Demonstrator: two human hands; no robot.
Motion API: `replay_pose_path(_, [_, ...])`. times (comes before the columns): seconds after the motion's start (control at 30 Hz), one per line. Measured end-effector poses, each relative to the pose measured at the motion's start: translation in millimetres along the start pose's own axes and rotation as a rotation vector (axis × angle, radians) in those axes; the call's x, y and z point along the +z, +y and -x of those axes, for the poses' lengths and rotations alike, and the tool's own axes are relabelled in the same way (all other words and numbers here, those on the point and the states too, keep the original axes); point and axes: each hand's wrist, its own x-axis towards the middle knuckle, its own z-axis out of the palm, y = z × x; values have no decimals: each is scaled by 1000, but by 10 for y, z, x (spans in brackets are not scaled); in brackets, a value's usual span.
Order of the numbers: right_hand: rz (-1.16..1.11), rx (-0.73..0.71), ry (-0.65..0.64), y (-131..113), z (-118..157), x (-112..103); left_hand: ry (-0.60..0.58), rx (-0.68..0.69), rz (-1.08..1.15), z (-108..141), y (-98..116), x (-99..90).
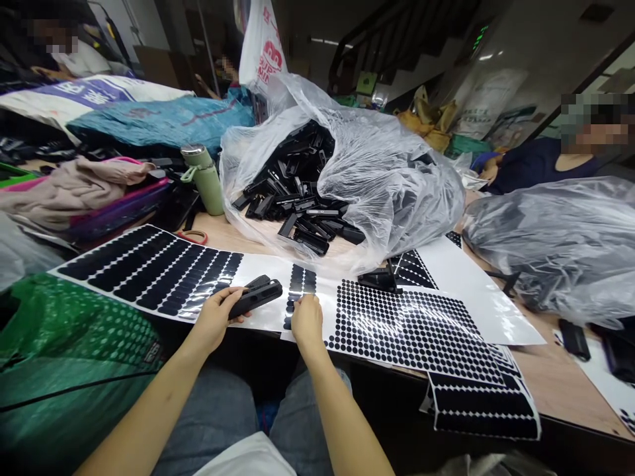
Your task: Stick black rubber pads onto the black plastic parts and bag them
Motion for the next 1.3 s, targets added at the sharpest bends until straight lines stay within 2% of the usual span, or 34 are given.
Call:
replay_pose_path(0.07, [-107, -10, -66, -16, 19, -111, -11, -20, -3, 28, 74, -23])
replay_pose_path(0.23, [-728, 79, -362, -194, 122, -506, -120, -61, -64, 163, 277, -41])
replay_pose_path(0.37, [-797, 102, -457, -349, 199, -647, -178, -86, -114, 284, 371, 12])
replay_pose_path(0.63, [-796, 124, -427, -351, 263, -626, -203, -42, -124, 340, 325, 38])
replay_pose_path(0.93, [-732, 34, -359, -277, 312, -573, -190, -60, -123, 386, 322, 67])
replay_pose_path(1.3, [-669, -9, -262, -214, 376, -495, -182, -59, -111, 418, 254, 78])
